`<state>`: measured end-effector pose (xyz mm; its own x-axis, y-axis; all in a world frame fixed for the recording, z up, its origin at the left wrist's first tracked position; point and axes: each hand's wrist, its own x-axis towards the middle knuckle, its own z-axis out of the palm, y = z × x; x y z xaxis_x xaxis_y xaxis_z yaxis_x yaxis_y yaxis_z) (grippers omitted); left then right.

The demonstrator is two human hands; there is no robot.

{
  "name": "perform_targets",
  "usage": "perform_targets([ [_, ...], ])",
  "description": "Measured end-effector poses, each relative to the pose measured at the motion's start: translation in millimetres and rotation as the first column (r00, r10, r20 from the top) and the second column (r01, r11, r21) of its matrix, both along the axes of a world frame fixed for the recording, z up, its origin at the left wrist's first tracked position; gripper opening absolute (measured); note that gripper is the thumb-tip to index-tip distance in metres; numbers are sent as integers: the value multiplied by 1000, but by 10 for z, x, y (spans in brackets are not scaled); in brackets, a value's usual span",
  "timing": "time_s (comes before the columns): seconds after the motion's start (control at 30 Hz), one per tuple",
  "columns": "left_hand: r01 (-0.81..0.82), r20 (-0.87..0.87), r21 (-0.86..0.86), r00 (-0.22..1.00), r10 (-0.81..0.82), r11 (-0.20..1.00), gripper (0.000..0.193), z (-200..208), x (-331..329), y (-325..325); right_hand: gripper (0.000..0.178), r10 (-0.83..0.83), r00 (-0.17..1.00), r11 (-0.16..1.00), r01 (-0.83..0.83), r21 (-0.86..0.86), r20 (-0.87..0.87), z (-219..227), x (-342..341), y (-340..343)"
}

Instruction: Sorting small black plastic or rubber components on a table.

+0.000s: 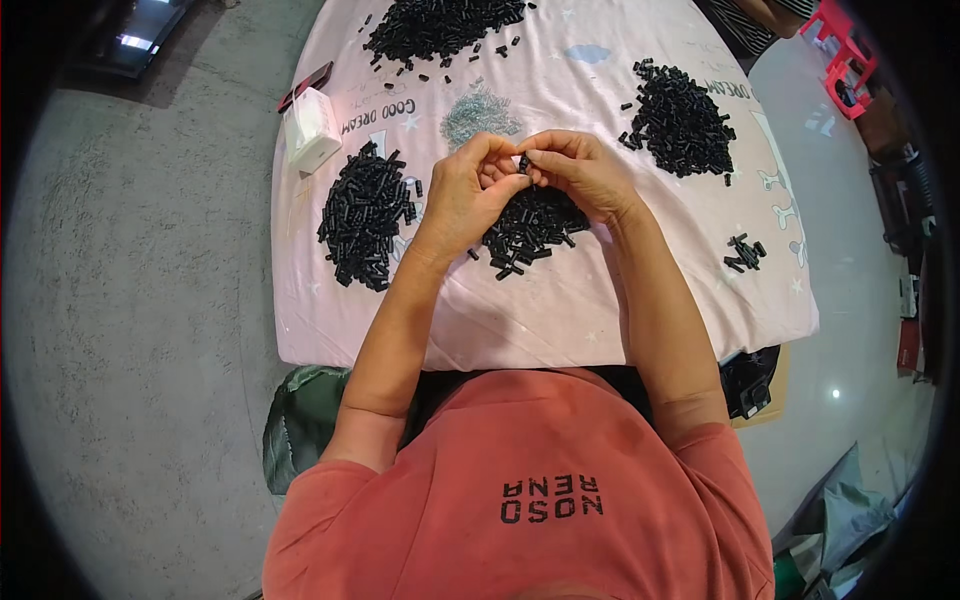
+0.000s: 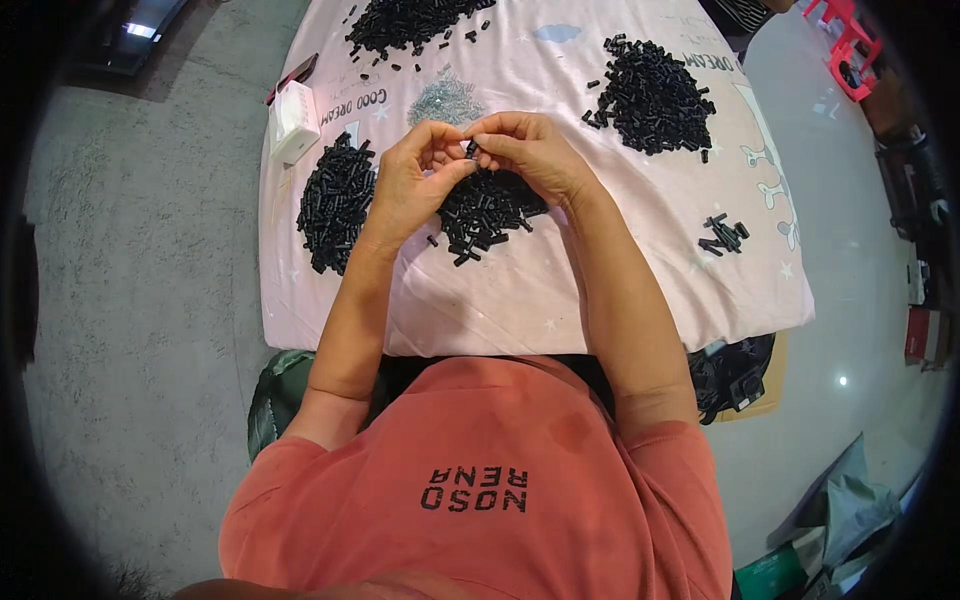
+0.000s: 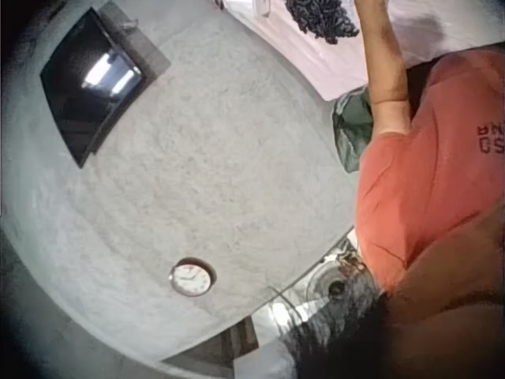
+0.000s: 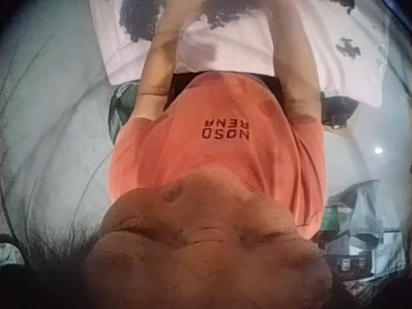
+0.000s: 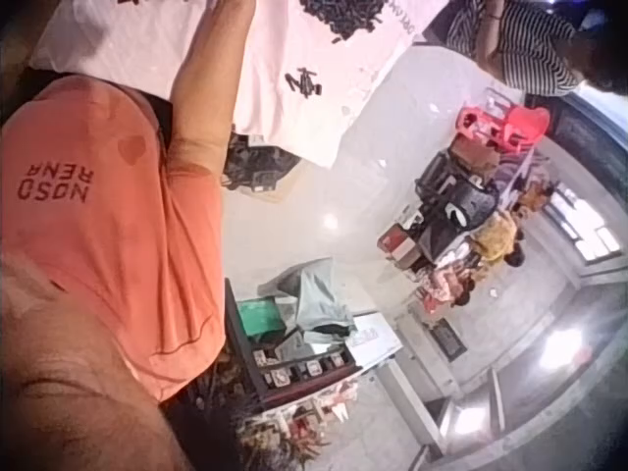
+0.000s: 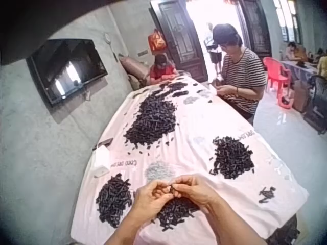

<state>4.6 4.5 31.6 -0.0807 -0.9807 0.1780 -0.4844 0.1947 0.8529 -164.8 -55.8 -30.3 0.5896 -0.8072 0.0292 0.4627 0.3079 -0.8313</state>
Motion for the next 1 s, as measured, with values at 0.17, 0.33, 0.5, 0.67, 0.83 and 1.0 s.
perform_targets([
  [0.17, 51, 36, 25, 998, -52, 998, 32, 35, 35, -10, 21, -7, 1000, 1000, 7, -4, 7, 34, 8, 12],
  [0.33, 115, 137, 63, 983, -123, 991, 32, 106, 39, -17, 24, 16, 1000, 1000, -17, -22, -17, 53, -4, 18],
  [0.5, 113, 129, 1, 985, -113, 994, 31, 52, 39, -22, 24, 31, 999, 999, -32, -23, -14, 15, -13, -3],
  [0.67, 97, 133, -52, 987, -89, 994, 28, -4, 26, -11, 17, 68, 998, 997, -68, -23, 8, -42, -21, -29],
  [0.83, 36, 108, -72, 994, -28, 997, 24, 7, -9, 37, 12, 88, 996, 996, -88, -29, 11, -54, -12, -25],
  [1.0, -13, 101, -107, 995, 24, 994, 22, -37, -47, 65, 12, 91, 996, 995, -92, -39, -18, -50, -26, -23],
])
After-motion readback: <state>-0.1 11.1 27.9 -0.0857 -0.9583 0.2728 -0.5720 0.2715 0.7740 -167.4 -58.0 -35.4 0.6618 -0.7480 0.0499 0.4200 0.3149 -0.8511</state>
